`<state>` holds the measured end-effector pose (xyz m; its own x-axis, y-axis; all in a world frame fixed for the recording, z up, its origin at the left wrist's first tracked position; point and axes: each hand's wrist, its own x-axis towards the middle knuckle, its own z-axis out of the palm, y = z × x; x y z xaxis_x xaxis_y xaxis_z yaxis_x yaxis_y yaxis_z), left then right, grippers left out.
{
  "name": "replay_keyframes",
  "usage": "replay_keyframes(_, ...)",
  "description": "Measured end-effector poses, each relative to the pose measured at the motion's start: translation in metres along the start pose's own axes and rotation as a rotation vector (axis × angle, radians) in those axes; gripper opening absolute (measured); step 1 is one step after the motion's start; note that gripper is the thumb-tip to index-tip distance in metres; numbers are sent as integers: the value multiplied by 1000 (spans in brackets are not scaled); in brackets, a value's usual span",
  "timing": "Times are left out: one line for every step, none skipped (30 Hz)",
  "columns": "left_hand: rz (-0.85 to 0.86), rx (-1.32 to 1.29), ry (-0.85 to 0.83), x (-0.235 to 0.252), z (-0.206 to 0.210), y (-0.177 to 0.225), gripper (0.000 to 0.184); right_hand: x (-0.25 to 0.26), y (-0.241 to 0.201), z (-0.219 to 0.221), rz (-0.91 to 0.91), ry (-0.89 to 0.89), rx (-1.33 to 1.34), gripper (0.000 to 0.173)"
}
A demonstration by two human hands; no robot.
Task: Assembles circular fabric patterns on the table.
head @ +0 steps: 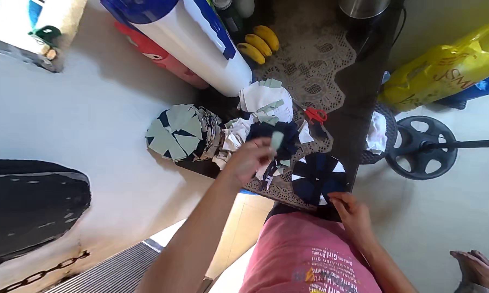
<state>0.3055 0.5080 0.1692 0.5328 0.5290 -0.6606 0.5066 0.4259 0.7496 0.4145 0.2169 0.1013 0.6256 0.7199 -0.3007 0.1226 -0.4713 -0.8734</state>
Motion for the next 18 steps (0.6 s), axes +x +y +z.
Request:
replay_keyframes(-39,-51,-84,-10,11,-14,23,4,-12,1,123,-88,165,24)
replay_keyframes(-69,-95,-143,-19,23,-27,24,9,-23,3,222,-163,319,26)
replay_keyframes(-82,-140,-176,-27,35,-39,24,13,-32,5,290,-222,444,28)
replay_keyframes(-75,-187,-185,-33,46,-50,25,16,-40,7,331,-262,537,30)
replay_keyframes(-54,-232,-176,-38,56,-60,26,18,-46,10,360,-280,603,32)
replay_keyframes(-29,-268,-156,-42,66,-68,28,20,-52,12,381,-273,652,32)
replay_keyframes(-2,-287,-133,-45,73,-74,29,22,-57,16,397,-248,695,29)
replay_keyframes(32,-288,-114,-47,80,-79,30,23,-60,19,408,-213,734,26)
replay_keyframes(76,-274,-99,-48,85,-85,33,25,-61,22,412,-176,759,21)
replay_keyframes(111,-260,-90,-48,88,-91,36,26,-62,25,411,-139,774,17)
replay_keyframes(136,-249,-96,-47,89,-95,38,27,-61,28,404,-102,779,12)
replay_keyframes(155,-234,-112,-47,90,-98,40,29,-59,30,380,-74,766,9)
replay_keyframes(164,-211,-130,-47,88,-99,43,31,-57,31,347,-64,728,9)
replay_keyframes(172,-180,-138,-46,86,-99,44,32,-54,30,308,-67,664,8)
replay_keyframes(168,-143,-127,-46,83,-97,41,33,-51,29,266,-83,576,8)
replay_keyframes(160,-109,-114,-45,80,-95,34,34,-47,27,228,-107,486,8)
replay_keyframes(150,-76,-98,-43,77,-92,28,35,-46,25,205,-139,408,9)
replay_keyframes(128,-52,-91,-41,75,-90,24,36,-45,24,195,-168,340,10)
